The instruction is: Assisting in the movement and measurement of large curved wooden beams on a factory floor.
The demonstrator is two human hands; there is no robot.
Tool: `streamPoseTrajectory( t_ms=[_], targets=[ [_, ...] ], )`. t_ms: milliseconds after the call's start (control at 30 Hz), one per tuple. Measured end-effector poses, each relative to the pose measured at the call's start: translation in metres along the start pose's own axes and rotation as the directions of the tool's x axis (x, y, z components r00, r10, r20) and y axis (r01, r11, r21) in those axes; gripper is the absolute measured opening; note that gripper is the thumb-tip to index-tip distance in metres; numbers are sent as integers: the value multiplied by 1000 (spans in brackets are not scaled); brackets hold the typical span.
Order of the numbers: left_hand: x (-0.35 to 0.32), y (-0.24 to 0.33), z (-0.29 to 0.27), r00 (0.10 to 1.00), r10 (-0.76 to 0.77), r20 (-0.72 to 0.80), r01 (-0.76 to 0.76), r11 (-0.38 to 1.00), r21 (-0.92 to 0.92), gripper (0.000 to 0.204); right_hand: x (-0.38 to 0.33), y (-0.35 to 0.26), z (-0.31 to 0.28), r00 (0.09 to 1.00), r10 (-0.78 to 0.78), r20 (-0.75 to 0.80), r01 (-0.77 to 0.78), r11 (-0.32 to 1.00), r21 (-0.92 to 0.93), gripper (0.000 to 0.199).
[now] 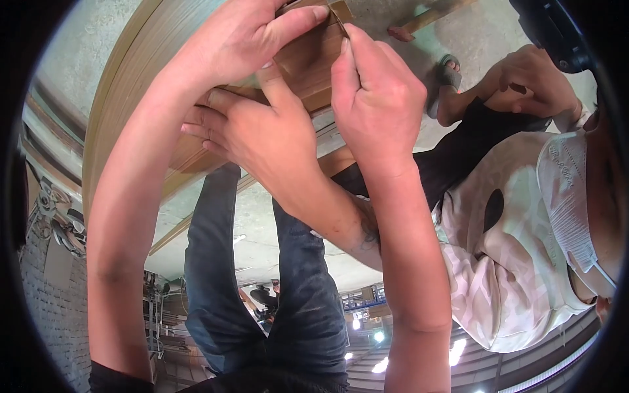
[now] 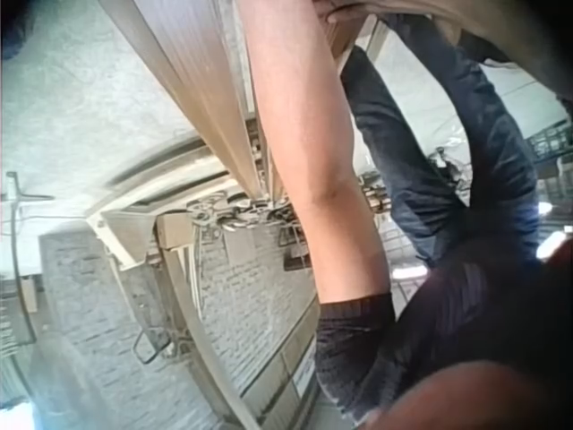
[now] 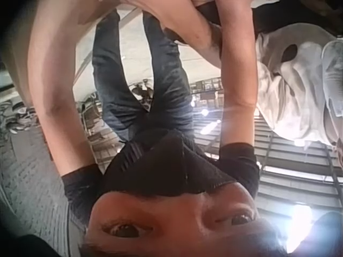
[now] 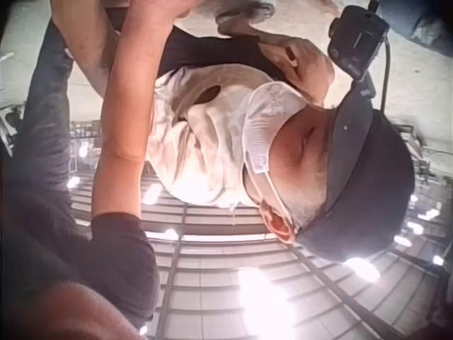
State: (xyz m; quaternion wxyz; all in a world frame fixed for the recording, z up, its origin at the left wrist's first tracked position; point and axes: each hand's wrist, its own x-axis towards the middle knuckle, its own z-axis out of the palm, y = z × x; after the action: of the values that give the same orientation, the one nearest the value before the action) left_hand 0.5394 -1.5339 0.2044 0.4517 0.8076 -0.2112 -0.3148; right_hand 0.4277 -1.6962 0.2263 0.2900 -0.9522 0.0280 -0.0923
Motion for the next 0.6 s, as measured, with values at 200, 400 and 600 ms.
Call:
streamPoseTrajectory(
  t_ms=[200, 400, 600],
  targets=[
    [0, 1, 1, 1000, -24, 14, 24, 1000, 6, 42, -1, 0, -3, 1000, 6, 7, -6, 1000, -5, 17],
    [-1, 0, 1, 1000, -9, 3, 9, 1000, -10, 42, -1, 1, -3, 1000, -13, -2, 13, 1000, -6, 17],
    [-1, -1, 3, 1000, -4, -5, 4, 1000, -22, 42, -3, 1, -4, 1000, 2, 11, -2, 1000, 3, 18]
  ],
)
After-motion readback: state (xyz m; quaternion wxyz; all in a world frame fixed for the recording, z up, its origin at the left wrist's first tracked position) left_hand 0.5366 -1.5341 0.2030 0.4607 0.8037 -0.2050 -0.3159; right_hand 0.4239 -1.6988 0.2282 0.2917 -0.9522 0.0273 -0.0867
